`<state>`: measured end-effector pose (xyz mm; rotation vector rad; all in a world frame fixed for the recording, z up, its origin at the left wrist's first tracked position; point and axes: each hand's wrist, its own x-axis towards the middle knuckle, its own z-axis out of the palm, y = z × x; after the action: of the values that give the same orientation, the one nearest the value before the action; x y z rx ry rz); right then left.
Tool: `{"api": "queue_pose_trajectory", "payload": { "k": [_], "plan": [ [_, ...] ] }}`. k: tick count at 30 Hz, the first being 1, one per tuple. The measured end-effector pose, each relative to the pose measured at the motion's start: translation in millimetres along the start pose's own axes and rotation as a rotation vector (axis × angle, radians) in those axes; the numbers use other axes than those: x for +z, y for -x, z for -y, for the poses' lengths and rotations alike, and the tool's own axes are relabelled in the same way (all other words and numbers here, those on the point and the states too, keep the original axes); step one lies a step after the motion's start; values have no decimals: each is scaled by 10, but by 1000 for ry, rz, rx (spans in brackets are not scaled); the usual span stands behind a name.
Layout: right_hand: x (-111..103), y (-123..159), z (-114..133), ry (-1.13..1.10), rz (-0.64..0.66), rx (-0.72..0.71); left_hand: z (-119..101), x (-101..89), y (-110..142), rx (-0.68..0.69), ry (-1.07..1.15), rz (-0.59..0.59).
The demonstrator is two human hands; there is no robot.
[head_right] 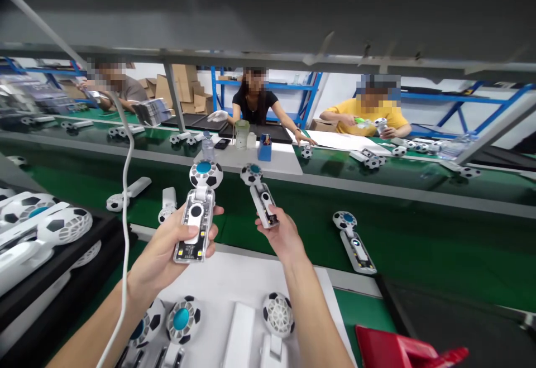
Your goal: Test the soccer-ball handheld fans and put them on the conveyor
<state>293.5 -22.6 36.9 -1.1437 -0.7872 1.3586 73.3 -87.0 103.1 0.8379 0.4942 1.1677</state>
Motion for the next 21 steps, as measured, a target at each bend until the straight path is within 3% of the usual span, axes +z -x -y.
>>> {"api": "queue_pose_trajectory", "payload": {
  "k": [8,13,16,21],
  "plan": [
    [314,658,457,-310,203,180,-116,60,129,13,52,94],
    [368,855,473,-171,353,28,-148,39,136,-49,-17,75],
    [419,949,463,-43,304,-70,-154,10,99,-46,-79,48],
    [478,1060,432,32,243,-155,-156,-13,79,-40,-133,98]
  ]
}}
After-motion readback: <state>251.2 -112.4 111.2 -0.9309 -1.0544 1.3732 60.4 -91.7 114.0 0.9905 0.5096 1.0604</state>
